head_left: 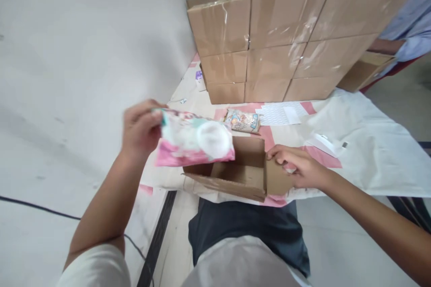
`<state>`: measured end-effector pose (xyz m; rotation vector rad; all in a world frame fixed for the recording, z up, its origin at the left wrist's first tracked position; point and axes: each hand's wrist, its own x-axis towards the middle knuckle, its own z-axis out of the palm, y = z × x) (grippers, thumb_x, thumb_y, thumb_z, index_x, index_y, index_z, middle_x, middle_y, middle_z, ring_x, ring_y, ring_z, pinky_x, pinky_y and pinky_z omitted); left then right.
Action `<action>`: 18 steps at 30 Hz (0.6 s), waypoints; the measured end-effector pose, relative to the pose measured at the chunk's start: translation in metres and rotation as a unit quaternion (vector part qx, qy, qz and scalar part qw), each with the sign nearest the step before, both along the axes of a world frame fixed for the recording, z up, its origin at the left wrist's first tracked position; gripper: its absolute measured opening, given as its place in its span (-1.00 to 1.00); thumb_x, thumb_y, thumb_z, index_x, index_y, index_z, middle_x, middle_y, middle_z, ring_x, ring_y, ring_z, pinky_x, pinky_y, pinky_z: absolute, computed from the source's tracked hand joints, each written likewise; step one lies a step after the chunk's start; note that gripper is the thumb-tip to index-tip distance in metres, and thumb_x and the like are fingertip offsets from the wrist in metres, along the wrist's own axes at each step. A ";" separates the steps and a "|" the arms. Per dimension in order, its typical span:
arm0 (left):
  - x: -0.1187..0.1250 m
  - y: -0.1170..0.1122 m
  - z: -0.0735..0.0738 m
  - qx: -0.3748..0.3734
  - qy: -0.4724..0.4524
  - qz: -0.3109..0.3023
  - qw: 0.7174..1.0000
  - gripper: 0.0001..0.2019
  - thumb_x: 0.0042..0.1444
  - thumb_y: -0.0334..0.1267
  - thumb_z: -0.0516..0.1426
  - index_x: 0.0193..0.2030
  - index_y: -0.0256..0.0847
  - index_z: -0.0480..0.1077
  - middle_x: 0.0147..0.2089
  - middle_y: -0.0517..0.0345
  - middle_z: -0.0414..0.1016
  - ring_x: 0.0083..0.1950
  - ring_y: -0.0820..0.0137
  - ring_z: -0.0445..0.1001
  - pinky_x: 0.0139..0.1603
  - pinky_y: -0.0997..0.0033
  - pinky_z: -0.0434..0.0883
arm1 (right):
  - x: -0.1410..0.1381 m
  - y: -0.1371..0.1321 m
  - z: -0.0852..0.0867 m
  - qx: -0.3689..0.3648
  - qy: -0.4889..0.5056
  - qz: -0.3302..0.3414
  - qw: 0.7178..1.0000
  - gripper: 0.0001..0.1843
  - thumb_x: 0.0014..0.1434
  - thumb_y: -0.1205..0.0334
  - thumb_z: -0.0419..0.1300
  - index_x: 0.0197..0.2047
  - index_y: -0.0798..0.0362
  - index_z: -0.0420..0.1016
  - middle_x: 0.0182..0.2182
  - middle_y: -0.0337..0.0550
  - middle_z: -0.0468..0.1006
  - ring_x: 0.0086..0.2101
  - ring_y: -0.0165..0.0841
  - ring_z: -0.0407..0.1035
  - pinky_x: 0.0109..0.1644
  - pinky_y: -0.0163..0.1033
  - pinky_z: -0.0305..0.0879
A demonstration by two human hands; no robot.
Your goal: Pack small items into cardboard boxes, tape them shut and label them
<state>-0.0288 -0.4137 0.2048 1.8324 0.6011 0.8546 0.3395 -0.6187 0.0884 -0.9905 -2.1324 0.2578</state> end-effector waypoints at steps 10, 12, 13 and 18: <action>0.062 -0.025 -0.008 -0.010 0.210 -0.156 0.965 -0.58 0.21 0.13 0.31 -0.47 -0.17 0.50 -0.41 0.14 0.43 -0.35 0.33 0.44 -0.33 0.41 0.47 | 0.007 -0.017 -0.026 0.030 -0.060 -0.118 0.991 -0.81 0.29 0.31 0.21 -0.21 -0.06 0.23 -0.21 -0.05 0.53 -0.31 -0.30 0.45 -0.36 -0.29 0.34; 0.064 -0.027 -0.002 0.013 0.211 -0.146 0.966 -0.62 0.19 0.04 0.34 -0.50 -0.16 0.48 -0.43 0.15 0.39 -0.38 0.36 0.38 -0.37 0.43 0.43 | 0.006 -0.020 -0.024 0.028 -0.070 -0.119 0.990 -0.88 0.30 0.27 0.22 -0.17 -0.05 0.31 -0.18 -0.01 0.55 -0.28 -0.26 0.49 -0.33 -0.25 0.40; 0.064 -0.028 -0.001 0.026 0.208 -0.148 0.966 -0.62 0.19 -0.01 0.35 -0.54 -0.15 0.44 -0.46 0.17 0.35 -0.40 0.38 0.34 -0.39 0.44 0.40 | 0.006 -0.021 -0.022 0.025 -0.080 -0.115 0.990 -0.91 0.30 0.27 0.21 -0.14 -0.04 0.36 -0.16 0.00 0.57 -0.25 -0.24 0.52 -0.30 -0.22 0.43; 0.050 -0.036 -0.005 0.014 0.105 -0.153 0.983 -0.66 0.28 -0.16 0.29 -0.52 -0.17 0.48 -0.48 0.16 0.37 -0.50 0.43 0.42 -0.52 0.46 0.43 | 0.015 -0.024 -0.012 0.053 -0.114 -0.094 0.988 -0.64 0.36 0.42 0.12 0.13 -0.04 0.56 0.09 0.10 0.63 0.07 -0.14 0.61 -0.05 -0.07 0.64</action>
